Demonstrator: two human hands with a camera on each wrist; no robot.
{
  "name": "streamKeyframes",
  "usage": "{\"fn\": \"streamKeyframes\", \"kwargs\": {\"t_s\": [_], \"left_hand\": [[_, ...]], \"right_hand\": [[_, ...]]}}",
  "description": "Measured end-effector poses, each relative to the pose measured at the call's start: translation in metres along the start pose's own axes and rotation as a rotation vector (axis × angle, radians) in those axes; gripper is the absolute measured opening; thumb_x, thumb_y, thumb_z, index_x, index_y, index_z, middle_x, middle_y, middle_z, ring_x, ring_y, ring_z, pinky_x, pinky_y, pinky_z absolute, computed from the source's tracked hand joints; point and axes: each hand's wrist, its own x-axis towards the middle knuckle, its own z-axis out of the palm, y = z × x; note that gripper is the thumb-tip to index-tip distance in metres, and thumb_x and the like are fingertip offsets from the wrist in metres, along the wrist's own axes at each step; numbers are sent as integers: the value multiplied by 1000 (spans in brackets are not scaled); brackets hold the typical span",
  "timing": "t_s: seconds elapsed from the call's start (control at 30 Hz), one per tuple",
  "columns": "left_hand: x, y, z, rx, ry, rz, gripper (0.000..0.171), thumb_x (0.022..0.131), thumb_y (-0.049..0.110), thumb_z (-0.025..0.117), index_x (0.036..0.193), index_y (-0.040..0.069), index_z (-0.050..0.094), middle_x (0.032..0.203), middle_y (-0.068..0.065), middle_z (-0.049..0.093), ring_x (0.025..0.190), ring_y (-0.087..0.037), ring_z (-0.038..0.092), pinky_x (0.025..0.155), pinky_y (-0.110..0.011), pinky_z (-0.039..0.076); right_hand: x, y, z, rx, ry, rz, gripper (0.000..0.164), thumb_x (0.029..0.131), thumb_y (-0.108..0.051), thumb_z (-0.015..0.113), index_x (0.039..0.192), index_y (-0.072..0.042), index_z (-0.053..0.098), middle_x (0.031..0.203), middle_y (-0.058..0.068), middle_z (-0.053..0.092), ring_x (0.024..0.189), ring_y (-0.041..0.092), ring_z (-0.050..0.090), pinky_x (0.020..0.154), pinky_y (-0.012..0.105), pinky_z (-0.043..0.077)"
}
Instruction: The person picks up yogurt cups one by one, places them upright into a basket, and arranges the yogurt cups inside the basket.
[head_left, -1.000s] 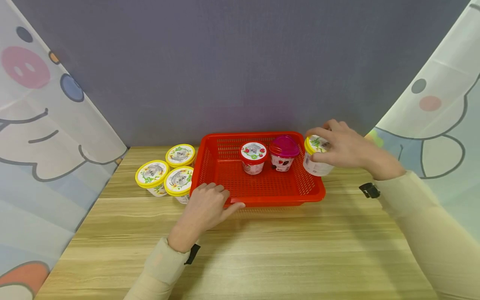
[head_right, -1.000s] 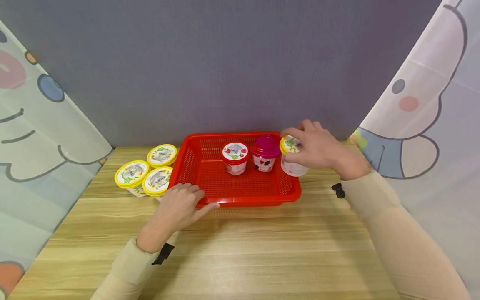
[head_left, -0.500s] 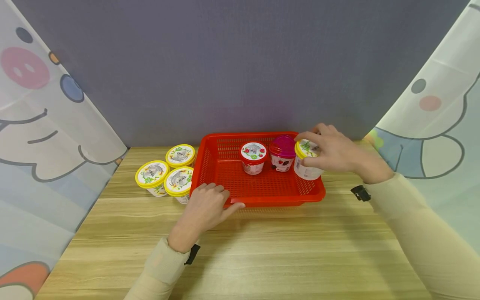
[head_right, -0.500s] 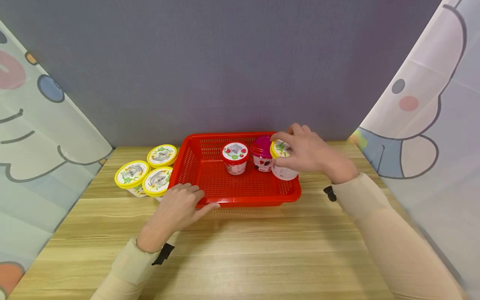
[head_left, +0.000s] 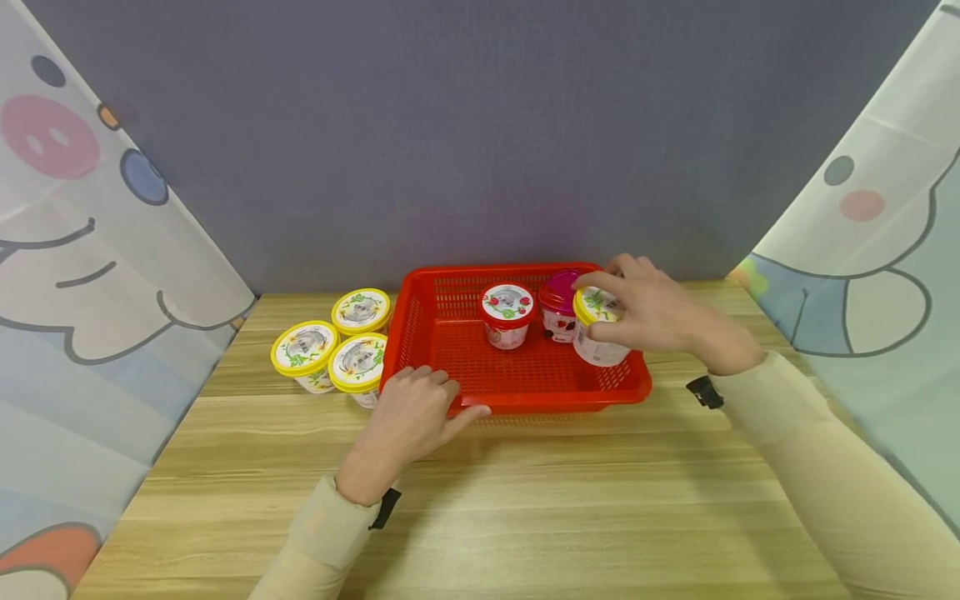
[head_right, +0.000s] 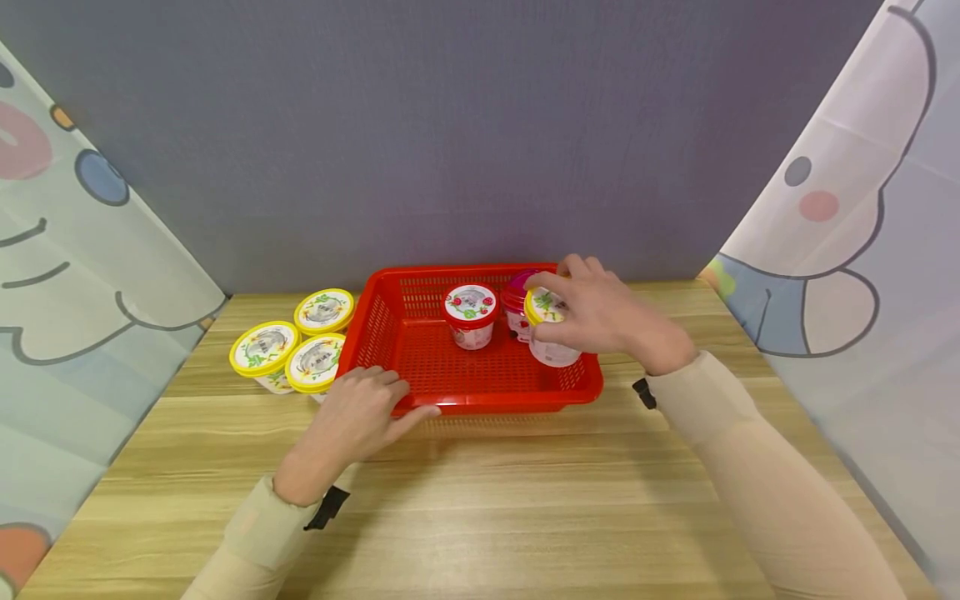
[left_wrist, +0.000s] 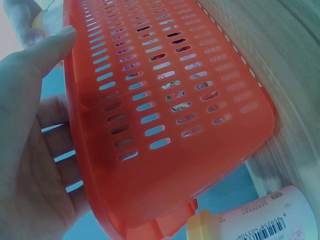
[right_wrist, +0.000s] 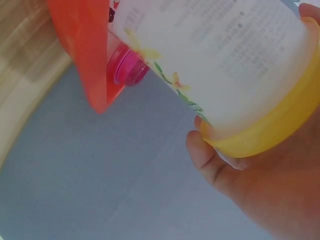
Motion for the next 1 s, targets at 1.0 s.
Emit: {"fn": "streamKeyframes", "kwargs": {"t_s": [1.0], "left_hand": [[0, 2, -2, 15, -19, -9, 55, 91, 62, 66, 61, 16, 60, 59, 3, 50, 55, -15, 49, 60, -29, 44]], "right_hand": [[9, -3, 41, 44, -50, -39, 51, 84, -34, 68, 134, -27, 62, 121, 14, 53, 107, 31, 46, 83, 46, 45]]}}
